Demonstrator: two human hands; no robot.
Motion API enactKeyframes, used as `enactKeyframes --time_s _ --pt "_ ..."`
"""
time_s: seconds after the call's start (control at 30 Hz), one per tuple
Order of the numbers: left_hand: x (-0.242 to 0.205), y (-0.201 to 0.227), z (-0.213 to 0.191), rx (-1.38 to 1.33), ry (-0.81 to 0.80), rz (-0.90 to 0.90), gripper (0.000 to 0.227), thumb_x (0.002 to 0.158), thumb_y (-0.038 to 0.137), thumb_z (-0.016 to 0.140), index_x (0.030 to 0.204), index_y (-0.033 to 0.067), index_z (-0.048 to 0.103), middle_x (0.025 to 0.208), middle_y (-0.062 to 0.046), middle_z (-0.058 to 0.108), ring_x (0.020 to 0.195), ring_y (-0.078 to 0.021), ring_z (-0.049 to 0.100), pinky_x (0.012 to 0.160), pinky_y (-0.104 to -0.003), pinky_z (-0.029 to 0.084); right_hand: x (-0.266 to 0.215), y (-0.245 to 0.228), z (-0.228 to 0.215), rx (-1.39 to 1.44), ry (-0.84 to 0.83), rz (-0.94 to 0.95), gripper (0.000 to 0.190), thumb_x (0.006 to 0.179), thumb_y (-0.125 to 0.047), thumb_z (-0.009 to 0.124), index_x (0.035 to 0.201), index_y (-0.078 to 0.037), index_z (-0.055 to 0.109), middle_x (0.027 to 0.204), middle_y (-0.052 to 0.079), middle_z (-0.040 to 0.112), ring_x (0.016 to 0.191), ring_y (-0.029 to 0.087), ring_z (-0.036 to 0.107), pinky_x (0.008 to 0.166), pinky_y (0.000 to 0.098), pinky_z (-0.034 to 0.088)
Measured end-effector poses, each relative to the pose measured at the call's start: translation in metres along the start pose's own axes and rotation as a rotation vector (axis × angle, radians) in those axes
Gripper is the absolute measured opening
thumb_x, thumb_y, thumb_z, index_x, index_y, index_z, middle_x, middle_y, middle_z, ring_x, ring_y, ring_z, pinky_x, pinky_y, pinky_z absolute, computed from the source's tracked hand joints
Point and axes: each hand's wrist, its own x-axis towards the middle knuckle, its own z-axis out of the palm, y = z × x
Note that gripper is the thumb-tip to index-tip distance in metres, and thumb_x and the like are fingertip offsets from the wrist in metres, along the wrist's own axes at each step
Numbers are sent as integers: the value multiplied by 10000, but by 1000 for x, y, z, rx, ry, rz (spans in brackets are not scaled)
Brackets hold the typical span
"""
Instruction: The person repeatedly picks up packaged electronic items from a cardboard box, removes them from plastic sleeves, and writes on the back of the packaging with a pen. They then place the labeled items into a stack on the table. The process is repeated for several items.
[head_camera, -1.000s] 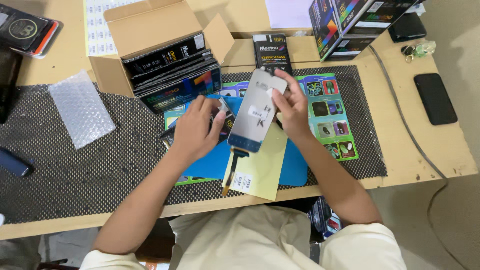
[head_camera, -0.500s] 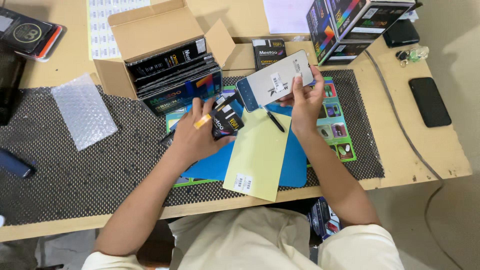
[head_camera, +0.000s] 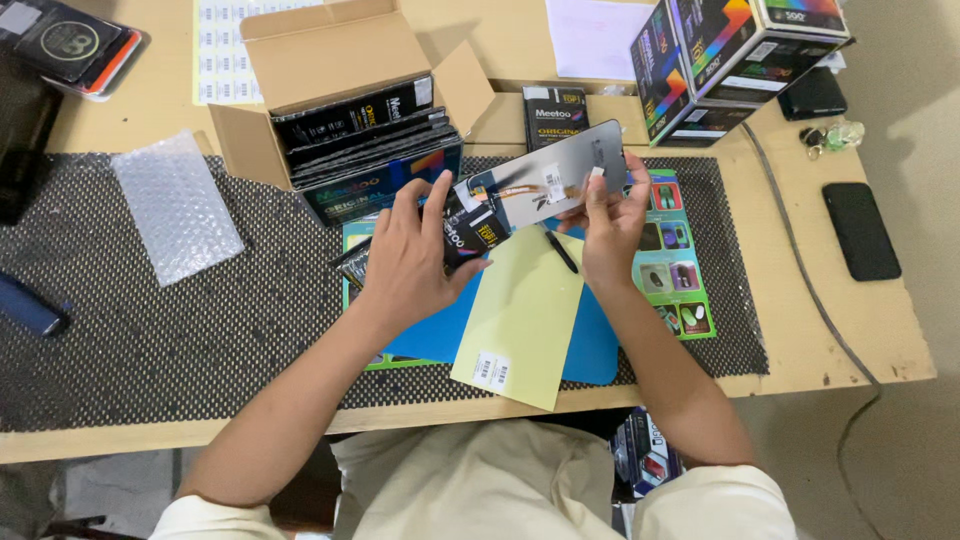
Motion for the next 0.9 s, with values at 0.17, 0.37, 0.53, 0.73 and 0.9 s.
enactKeyframes --time_s 0.17,0.37,0.53,0.73,0.9 --pt "1 -4 -2 17 41 9 1132 716 482 928 1554 -26 361 1293 -258 488 867 -350 606 744 -409 409 -1 6 -3 0 -14 -13 472 1127 -209 498 1526 -137 257 857 164 625 677 300 740 507 307 642" --pt "0 -13 2 37 -16 7 1167 670 486 946 1551 -6 360 1279 -230 474 976 -365 569 776 -410 388 -3 5 -3 -1 -34 -28 478 1127 -239 495 1521 -149 240 866 172 634 686 307 739 513 299 635" --pt "2 -19 -1 61 -43 -21 1227 611 577 948 1522 -3 366 1216 -183 475 966 -324 561 752 -390 381 -2 0 -2 32 -27 -40 485 1126 -236 492 1521 -159 223 870 190 652 678 314 740 502 301 629" --pt "4 -17 -1 23 -34 -7 1159 578 568 957 1451 2 447 1156 -155 484 873 -324 606 692 -390 404 -13 -10 10 -1 -73 -76 457 1109 -202 520 1483 -170 259 894 179 657 662 293 731 494 302 632" --pt "1 -14 4 44 8 26 1079 652 519 941 1469 20 445 1162 -159 494 865 -305 591 691 -390 390 -30 -6 27 10 -274 67 600 997 -388 620 1431 -123 301 1088 177 628 838 224 706 628 304 680"
